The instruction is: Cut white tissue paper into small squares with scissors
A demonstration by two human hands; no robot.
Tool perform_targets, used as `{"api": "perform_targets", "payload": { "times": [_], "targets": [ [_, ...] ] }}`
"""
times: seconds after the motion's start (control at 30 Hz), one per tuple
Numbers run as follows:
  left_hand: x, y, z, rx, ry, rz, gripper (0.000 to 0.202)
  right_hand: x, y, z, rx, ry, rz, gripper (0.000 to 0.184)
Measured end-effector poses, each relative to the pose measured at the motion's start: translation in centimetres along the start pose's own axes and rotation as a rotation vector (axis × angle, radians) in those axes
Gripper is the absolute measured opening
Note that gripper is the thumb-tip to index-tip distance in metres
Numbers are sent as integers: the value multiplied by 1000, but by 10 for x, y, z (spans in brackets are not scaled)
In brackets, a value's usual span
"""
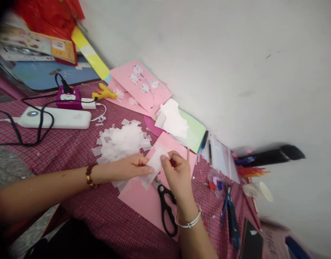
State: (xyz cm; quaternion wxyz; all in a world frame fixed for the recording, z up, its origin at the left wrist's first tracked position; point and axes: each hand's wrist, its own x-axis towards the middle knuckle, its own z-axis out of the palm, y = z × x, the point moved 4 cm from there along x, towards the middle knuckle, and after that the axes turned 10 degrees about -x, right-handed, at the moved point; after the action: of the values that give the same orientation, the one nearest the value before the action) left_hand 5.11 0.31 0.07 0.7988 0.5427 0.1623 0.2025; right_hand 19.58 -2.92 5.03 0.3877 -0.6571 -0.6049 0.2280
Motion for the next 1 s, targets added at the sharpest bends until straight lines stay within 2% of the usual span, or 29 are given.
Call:
{"api": "perform_targets", "payload": {
  "times": [0.17,0.33,0.4,0.5,0.6,0.7,0.8,0.9,1.0],
  "targets": [
    [2,-8,-3,-338,106,-57,34,3,4,2,26,5,17,26],
    [-2,-12,-2,-205,206,-37,28,0,9,-3,2,34,67,27],
    [-12,-7,3,-175,254,-85,24,-15,18,-11,-54,21,98,24],
    [-37,1,15,-251,293,-213,20,-57,47,-23,-229,-150,117,22],
    [-67,4,15,-407,374,-278,19,-103,82,-36,-505,-223,3,24],
    [-91,2,-8,-577,592,-226,22,-131,102,-38,-736,-248,-226,35],
    [-106,6,-42,-673,831,-71,26,-133,103,-31,-823,-268,-311,40],
    [-109,21,-67,-642,893,74,22,-122,97,-26,-849,-272,-269,42],
    [-107,32,-76,-550,867,85,17,-116,101,-27,-845,-292,-205,51]
  ]
}}
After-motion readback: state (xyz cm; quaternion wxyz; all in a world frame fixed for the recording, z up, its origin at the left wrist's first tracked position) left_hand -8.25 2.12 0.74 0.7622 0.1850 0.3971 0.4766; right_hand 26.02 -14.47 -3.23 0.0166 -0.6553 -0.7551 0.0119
